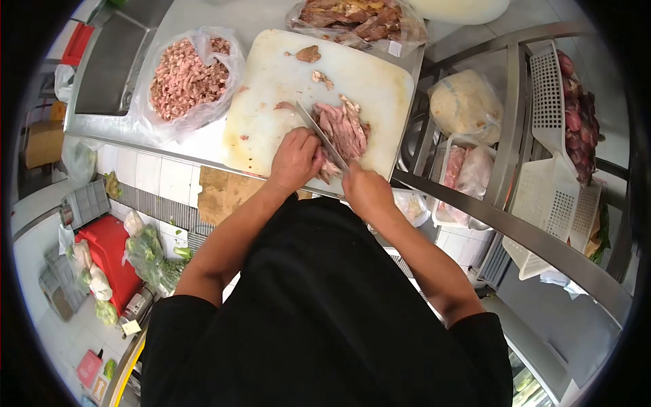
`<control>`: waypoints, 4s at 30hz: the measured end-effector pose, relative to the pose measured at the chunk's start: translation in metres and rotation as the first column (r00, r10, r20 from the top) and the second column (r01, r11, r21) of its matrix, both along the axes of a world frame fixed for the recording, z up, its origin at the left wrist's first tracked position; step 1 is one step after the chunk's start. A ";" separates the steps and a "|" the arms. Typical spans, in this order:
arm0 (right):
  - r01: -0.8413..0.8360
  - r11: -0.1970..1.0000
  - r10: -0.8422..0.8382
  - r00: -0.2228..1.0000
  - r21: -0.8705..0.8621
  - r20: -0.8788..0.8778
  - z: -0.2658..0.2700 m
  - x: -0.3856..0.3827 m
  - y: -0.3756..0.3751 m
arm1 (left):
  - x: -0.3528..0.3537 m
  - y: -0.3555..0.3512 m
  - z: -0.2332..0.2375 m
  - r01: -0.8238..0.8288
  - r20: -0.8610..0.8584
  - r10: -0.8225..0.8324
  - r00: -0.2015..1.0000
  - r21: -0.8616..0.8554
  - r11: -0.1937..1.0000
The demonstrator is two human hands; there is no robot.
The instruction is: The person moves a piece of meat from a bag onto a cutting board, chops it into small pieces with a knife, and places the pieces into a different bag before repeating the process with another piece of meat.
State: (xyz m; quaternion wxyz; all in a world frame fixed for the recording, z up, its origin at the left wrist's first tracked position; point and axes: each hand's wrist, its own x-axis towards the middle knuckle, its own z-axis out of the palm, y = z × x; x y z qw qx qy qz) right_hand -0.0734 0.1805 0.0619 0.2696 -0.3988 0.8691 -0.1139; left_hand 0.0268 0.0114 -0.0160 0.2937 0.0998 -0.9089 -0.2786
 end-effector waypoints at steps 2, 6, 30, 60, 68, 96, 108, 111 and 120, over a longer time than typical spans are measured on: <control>-0.024 0.999 0.023 0.999 -0.023 -0.022 -0.009 -0.004 -0.034 | 0.001 0.000 -0.003 0.001 0.017 -0.001 1.000 -0.011 1.000; -0.099 0.985 0.094 0.995 -0.138 -0.043 -0.002 -0.028 -0.054 | 0.004 -0.005 0.003 0.056 0.014 -0.057 0.998 0.086 0.995; -0.107 0.994 0.106 0.990 0.011 0.097 0.065 -0.007 0.011 | 0.018 0.000 0.007 -0.061 0.056 0.056 0.997 0.088 0.994; -0.102 0.994 0.102 0.995 -0.046 0.002 0.039 -0.009 -0.031 | 0.026 0.003 0.009 -0.109 0.010 0.108 0.994 0.138 0.984; -0.064 0.997 0.060 0.996 0.053 0.058 0.000 0.009 -0.001 | 0.027 0.004 -0.003 -0.091 0.076 0.085 0.993 0.091 0.992; -0.133 0.982 0.132 0.991 -0.131 -0.011 -0.006 -0.004 -0.058 | 0.034 0.003 -0.001 -0.115 0.092 0.105 0.990 0.115 0.987; -0.133 0.988 0.128 0.989 0.074 0.067 0.000 0.008 0.007 | 0.040 0.000 -0.002 -0.078 0.099 0.069 0.993 0.081 0.994; -0.124 0.986 0.123 0.992 -0.113 -0.021 -0.021 0.010 -0.029 | 0.042 0.000 -0.008 -0.081 0.131 0.069 0.989 0.086 0.993; -0.116 0.986 0.124 0.991 -0.116 0.058 0.034 -0.005 -0.021 | 0.075 -0.008 0.009 -0.115 0.113 0.096 0.989 0.175 0.978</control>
